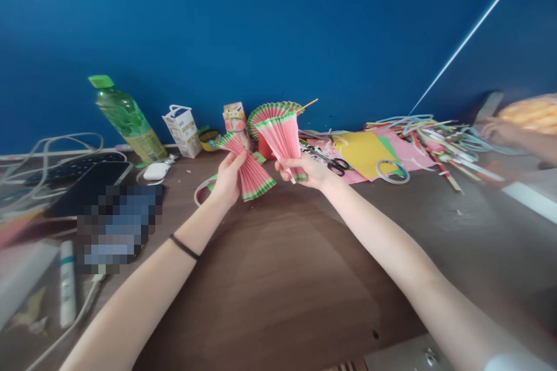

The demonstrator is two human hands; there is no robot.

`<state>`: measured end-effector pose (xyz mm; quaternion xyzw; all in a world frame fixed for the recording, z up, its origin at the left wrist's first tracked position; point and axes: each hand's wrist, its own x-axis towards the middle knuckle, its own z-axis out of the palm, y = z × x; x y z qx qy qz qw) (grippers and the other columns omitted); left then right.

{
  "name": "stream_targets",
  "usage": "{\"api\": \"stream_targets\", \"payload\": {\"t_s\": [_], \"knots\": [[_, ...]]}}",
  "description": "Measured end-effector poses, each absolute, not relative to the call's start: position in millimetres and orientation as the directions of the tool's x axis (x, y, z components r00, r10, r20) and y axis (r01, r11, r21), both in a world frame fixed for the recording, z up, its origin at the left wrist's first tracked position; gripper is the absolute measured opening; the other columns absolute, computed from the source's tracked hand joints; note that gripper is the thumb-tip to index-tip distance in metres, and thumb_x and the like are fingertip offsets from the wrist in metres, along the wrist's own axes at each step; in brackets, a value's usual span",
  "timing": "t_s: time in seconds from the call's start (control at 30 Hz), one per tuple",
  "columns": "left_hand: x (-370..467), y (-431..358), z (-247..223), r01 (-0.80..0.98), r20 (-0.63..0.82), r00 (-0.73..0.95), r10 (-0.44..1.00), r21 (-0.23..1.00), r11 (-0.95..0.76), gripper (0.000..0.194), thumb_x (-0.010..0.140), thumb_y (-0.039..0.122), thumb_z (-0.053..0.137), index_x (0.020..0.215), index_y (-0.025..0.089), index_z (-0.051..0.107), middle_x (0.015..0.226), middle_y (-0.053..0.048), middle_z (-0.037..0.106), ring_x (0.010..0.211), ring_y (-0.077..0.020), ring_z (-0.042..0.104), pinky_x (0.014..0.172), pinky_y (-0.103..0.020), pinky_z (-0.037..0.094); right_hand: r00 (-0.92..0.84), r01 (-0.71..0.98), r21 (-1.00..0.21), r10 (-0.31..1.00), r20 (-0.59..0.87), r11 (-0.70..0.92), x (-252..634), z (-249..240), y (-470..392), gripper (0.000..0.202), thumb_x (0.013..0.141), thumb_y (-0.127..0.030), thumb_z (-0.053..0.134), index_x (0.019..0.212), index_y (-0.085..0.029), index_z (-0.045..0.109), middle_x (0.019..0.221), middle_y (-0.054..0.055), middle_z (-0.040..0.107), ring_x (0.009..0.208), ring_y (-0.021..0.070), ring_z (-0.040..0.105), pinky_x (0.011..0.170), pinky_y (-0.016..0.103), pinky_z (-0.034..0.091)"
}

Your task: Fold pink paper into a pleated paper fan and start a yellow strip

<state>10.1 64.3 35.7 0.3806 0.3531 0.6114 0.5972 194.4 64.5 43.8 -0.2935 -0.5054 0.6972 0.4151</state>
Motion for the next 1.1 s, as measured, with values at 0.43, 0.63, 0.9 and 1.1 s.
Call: {"api": "stream_targets", "payload": {"t_s": [0.43, 0.63, 0.9, 1.1], "knots": [[14, 58, 34, -0.424, 0.052, 0.155, 0.987, 0.905, 0.019, 0.019, 0.069, 0.026, 0.068, 0.082, 0.015, 0.059, 0.072, -0.003, 0.066, 0.075, -0.0199, 0.066, 0.074, -0.036, 0.054, -0.388, -0.236, -0.971, 0.92, 0.053, -0.044, 194, 36, 69, 0.026, 0.066, -0.028, 0.071, 0.085, -0.014, 0.059, 0.067, 0.0, 0.064, 0.051, 0.0102, 0.059, 0.043, 0.021, 0.046], [11, 57, 36, -0.43, 0.066, 0.188, 0.98, 0.903, 0.022, 0.021, 0.069, 0.025, 0.068, 0.085, 0.016, 0.058, 0.073, -0.002, 0.065, 0.076, -0.02, 0.066, 0.076, -0.036, 0.053, -0.284, -0.219, -0.968, 0.942, 0.181, 0.12, 187, 37, 67, 0.025, 0.067, -0.034, 0.072, 0.073, -0.013, 0.058, 0.061, -0.002, 0.058, 0.048, 0.0084, 0.055, 0.048, 0.023, 0.046], [7, 60, 33, -0.422, 0.103, 0.266, 0.958, 0.907, 0.02, 0.02, 0.071, 0.027, 0.068, 0.085, 0.017, 0.06, 0.08, -0.004, 0.068, 0.075, -0.0182, 0.066, 0.08, -0.035, 0.052, -0.334, -0.173, -0.973, 0.921, 0.203, 0.152, 185, 42, 61, 0.024, 0.071, -0.034, 0.068, 0.079, -0.013, 0.06, 0.064, -0.001, 0.059, 0.047, 0.0081, 0.053, 0.046, 0.024, 0.044], [5, 61, 29, -0.425, 0.14, 0.24, 0.961, 0.905, -0.026, 0.024, 0.07, 0.029, 0.07, 0.09, 0.018, 0.062, 0.086, -0.004, 0.069, 0.085, -0.0192, 0.065, 0.085, -0.035, 0.051, -0.337, -0.175, -0.973, 0.919, 0.204, 0.152, 185, 41, 62, 0.021, 0.072, -0.032, 0.067, 0.078, -0.013, 0.061, 0.064, -0.001, 0.059, 0.047, 0.0087, 0.053, 0.046, 0.024, 0.044]]}}
